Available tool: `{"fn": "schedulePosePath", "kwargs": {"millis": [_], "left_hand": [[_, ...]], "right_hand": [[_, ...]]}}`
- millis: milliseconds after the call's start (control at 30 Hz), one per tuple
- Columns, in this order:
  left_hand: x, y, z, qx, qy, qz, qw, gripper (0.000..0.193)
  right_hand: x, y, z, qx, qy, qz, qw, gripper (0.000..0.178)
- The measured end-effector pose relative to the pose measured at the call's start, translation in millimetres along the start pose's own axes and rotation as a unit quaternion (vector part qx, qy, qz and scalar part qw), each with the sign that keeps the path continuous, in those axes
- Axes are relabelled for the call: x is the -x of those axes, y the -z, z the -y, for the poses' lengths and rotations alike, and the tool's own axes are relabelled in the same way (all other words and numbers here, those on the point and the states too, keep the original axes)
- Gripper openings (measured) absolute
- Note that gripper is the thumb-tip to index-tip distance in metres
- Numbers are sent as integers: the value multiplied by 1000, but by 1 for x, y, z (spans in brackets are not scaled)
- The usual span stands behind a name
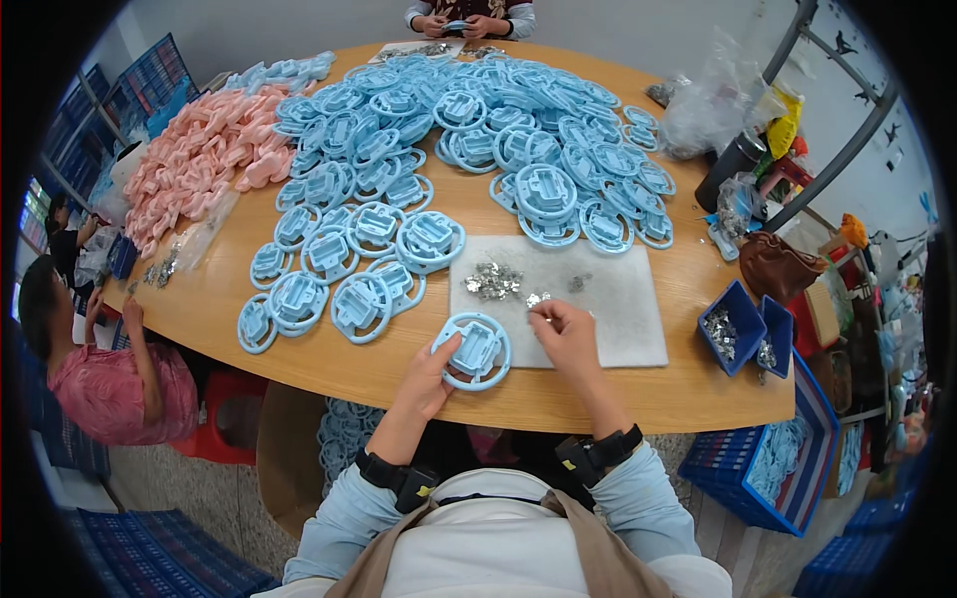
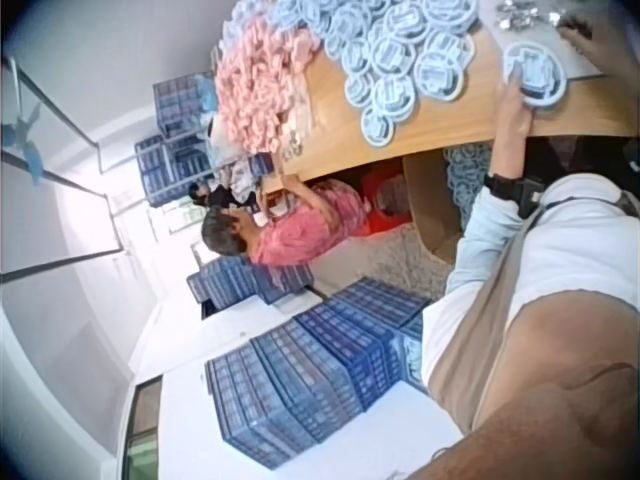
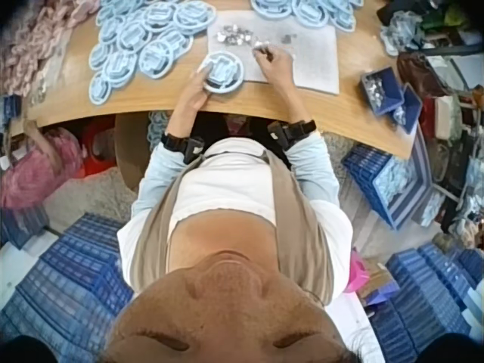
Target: Manually assemble metal accessories onto blue plastic molded components on a workbench.
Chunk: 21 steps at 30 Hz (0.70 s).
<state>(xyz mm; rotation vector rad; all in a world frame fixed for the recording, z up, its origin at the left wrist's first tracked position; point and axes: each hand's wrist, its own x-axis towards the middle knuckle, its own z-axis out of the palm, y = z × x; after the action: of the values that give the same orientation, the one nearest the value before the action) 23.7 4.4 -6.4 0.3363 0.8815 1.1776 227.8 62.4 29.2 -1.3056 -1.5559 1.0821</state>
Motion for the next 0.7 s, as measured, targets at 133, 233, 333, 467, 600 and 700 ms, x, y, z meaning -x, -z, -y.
{"fn": "schedulePosePath", "kwargs": {"millis": [133, 233, 333, 467, 600, 700], "left_hand": [[4, -5, -2, -7, -8, 0, 1000, 32], [5, -6, -1, -8, -17, 2, 1000, 32], [5, -5, -2, -12, -21, 6, 1000, 31], [6, -7, -1, -11, -21, -4, 1000, 30], [5, -6, 0, -14, -24, 1, 1000, 31], [5, -5, 0, -12, -26, 7, 1000, 31]], "right_hand": [[3, -31, 10, -19, 69, 33, 997, 8], [4, -44, 12, -12, 92, 31, 995, 9], [5, -50, 9, 16, 110, 17, 994, 9], [9, -50, 10, 45, 123, 4, 991, 9], [13, -52, 10, 108, 181, -13, 978, 8], [14, -52, 10, 89, 170, -19, 981, 8]]}}
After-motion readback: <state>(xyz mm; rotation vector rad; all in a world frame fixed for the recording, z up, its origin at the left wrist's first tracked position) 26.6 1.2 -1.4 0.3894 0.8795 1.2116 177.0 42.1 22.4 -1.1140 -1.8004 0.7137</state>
